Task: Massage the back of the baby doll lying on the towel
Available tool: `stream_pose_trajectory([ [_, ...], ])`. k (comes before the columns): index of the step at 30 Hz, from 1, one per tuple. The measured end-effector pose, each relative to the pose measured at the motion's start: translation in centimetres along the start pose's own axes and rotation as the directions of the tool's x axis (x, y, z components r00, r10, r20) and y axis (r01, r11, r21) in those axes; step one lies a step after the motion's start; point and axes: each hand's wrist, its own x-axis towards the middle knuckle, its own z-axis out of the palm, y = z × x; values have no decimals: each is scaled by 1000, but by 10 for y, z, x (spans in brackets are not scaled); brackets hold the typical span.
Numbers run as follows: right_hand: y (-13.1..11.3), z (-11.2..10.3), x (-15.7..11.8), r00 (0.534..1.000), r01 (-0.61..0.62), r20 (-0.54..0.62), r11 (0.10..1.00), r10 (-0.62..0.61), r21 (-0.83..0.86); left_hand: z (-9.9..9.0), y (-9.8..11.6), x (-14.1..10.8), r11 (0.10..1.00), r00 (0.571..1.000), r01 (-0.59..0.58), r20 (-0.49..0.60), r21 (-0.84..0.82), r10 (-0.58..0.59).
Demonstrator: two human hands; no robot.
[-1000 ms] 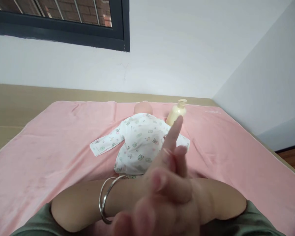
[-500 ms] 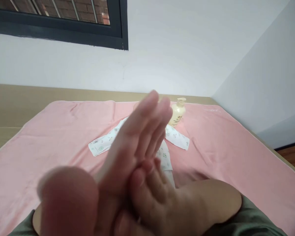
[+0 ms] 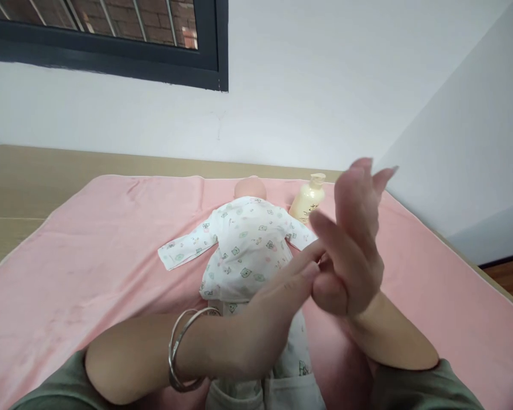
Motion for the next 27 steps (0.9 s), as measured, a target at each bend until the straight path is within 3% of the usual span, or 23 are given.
stream_pose_trajectory([
  [2,19,8,-2,985,-124,112,991,129,-53,-11,-5,5,995,994,-35,100,-89,44],
  [4,28,24,-9,895,-319,301,944,328,-81,-19,-18,17,994,994,-62,83,-88,69],
  [5,31,35,-14,838,-390,388,918,384,-66,-23,-28,25,998,998,-58,32,-23,58],
  [7,33,58,-27,751,-458,536,889,386,3,-33,-53,46,998,985,-17,-168,65,28],
  [11,38,100,-55,645,-469,705,881,295,61,-54,-109,81,968,879,170,-472,185,-65],
  [14,42,119,-69,621,-486,723,872,304,51,-63,-130,88,915,875,191,-484,356,6],
  [19,52,123,-79,624,-514,708,856,331,52,-62,-137,81,871,894,91,-425,483,143],
  [24,76,121,-81,585,-541,746,838,319,66,-62,-148,73,854,877,124,-459,505,145],
  [27,67,118,-78,550,-555,726,830,412,-51,-64,-152,69,856,861,163,-494,491,119],
])
